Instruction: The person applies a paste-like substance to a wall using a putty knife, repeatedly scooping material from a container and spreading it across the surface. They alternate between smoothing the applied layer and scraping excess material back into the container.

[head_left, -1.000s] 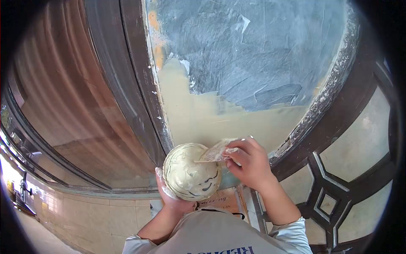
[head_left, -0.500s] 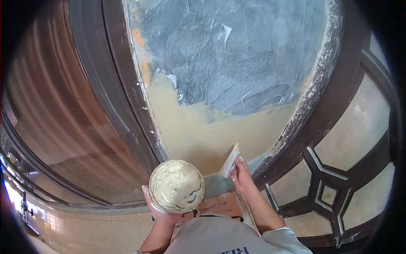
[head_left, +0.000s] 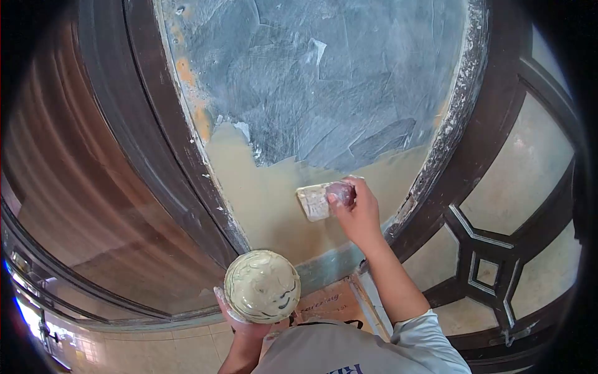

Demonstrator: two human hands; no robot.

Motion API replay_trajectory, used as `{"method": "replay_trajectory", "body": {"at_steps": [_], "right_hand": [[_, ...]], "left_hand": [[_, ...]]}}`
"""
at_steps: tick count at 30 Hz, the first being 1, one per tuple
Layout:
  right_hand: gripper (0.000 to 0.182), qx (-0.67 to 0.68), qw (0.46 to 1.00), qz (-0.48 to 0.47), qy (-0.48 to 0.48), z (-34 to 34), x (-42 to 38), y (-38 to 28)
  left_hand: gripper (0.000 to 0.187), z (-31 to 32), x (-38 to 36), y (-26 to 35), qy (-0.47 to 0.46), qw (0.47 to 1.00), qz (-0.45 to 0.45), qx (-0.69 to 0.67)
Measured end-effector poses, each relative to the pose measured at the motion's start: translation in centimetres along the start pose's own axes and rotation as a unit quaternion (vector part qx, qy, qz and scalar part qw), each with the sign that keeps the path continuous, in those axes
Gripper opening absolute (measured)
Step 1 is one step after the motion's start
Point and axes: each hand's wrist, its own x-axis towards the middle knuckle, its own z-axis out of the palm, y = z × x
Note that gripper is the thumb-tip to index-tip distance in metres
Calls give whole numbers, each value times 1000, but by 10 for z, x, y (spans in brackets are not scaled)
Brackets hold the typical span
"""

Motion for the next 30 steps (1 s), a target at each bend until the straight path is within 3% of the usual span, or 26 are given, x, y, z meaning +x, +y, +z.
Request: {"method": "replay_trajectory", "body": {"at_steps": [2, 4, 6, 8, 9, 10, 11, 12, 14, 15, 18, 19, 20, 21, 23, 27, 29, 30], "right_hand": [[35, -107, 992, -60, 12, 2, 9, -9], [34, -129, 984, -111, 53, 0, 16, 0], [34, -73, 992, -20, 105, -10, 17, 3], [28, -51, 992, -8, 114, -18, 6, 23], [24, 85, 990, 64, 92, -19, -3, 35], [20, 220, 964, 135, 69, -18, -10, 33], [15, 181, 968, 165, 62, -17, -22, 27], [15, 180, 968, 165, 62, -17, -32, 31], [16, 224, 949, 217, -44, -15, -51, 52], [16, 236, 953, 183, -49, -11, -55, 52], [17, 289, 933, 203, -72, -15, -61, 45], [17, 289, 933, 205, -68, -13, -64, 43], [18, 315, 917, 232, -80, -10, -66, 42], [20, 341, 899, 258, -92, -5, -68, 40], [21, 383, 880, 266, -94, 17, -77, 34], [21, 439, 848, 282, -90, 58, -77, -1], [20, 433, 853, 278, -85, 67, -65, -15], [19, 427, 858, 272, -84, 70, -56, -20]], "left_hand": [[82, -1, 0, 2, 13, 1000, 4, 6], [83, -10, 0, 3, 18, 1000, 5, 15], [85, -15, -1, 5, 22, 999, 8, 24], [80, -18, -4, 7, -31, 999, 22, 0], [80, -20, -5, 8, -31, 999, 22, -1], [82, -23, -7, 8, -59, 977, 117, 166], [89, -24, -8, 9, -85, 918, 207, 326], [89, -22, -9, 11, -85, 918, 207, 326], [101, -15, -11, 15, -52, 873, 181, 451], [101, -21, -9, 15, -53, 872, 182, 451], [96, -30, -8, 16, -94, 899, 213, 371], [96, -14, -9, 17, -114, 971, 151, 146], [95, -5, -9, 17, -125, 985, 79, -89], [95, -8, -9, 17, -126, 985, 74, -88], [93, -22, -9, 17, -98, 976, 111, 158], [76, -43, -4, 23, -76, 997, 20, 12], [70, -33, -10, 26, -139, 967, 90, 194], [70, -33, -10, 27, -141, 967, 86, 196]]}}
